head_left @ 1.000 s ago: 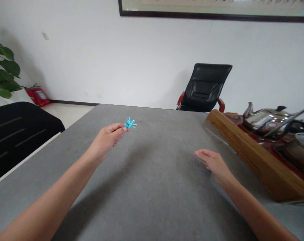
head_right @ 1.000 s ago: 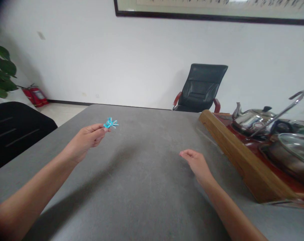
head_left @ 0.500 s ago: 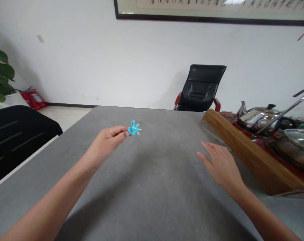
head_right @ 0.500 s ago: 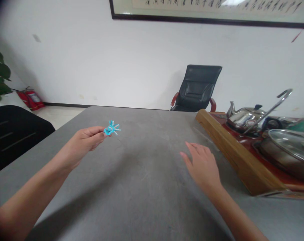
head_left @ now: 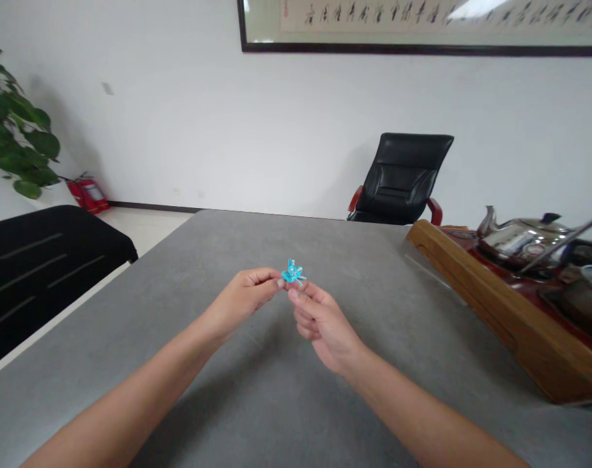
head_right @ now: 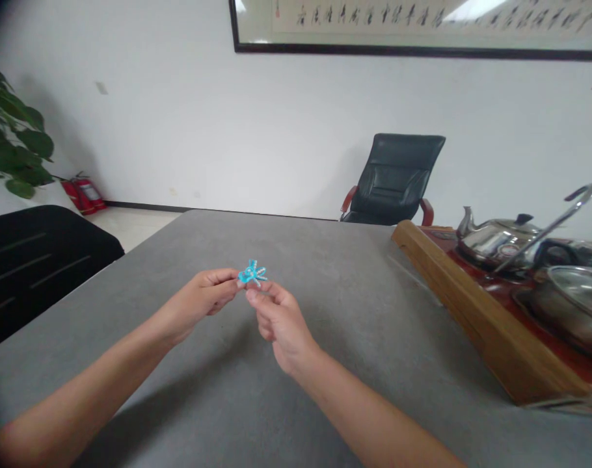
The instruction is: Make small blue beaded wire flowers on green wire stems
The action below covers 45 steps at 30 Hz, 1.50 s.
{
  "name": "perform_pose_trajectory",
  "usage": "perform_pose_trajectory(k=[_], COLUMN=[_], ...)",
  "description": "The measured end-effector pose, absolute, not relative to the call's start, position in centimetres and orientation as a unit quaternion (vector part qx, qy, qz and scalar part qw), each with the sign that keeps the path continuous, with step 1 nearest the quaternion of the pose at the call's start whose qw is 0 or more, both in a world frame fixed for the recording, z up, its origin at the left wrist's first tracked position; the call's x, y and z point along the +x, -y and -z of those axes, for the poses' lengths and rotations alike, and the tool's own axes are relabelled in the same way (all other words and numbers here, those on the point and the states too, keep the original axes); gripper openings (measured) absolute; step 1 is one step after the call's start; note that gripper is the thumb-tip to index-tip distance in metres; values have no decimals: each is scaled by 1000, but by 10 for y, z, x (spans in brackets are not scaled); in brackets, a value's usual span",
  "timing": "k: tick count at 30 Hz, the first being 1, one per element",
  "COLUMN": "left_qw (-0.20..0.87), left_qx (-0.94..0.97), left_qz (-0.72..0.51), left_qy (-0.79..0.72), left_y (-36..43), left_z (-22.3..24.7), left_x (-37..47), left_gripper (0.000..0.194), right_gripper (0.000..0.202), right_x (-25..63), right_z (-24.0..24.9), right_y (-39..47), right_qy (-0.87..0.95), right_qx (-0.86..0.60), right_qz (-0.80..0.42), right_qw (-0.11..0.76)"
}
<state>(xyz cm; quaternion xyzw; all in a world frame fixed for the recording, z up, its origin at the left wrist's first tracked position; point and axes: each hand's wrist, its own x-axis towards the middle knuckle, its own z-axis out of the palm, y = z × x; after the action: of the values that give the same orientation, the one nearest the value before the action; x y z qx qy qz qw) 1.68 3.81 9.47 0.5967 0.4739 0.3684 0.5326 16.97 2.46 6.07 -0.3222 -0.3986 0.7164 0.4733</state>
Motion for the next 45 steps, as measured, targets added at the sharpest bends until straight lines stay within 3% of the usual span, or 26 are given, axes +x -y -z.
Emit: perform_pose_trajectory(k=[9, 19, 34, 45], left_qw=[707, 754, 627, 447], left_qx=[492, 492, 676, 792], left_qz=[-303, -265, -105, -59], left_qy=[-408, -346, -373, -411], left_y=[-52, -58, -53, -42], left_z=[-45, -35, -61, -69], left_x=[21, 14, 6, 9], left_gripper=[24, 19, 15, 23], right_gripper=[30, 24, 21, 21], right_x=[193, 206, 211, 211], right_z=[-13, -10, -9, -13], right_y=[-38, -47, -51, -50], right_qy=[339, 421, 493, 473], right_qx=[-400, -352, -380, -368], right_qz=[-708, -734, -732, -750], right_qw=[474, 399, 278, 281])
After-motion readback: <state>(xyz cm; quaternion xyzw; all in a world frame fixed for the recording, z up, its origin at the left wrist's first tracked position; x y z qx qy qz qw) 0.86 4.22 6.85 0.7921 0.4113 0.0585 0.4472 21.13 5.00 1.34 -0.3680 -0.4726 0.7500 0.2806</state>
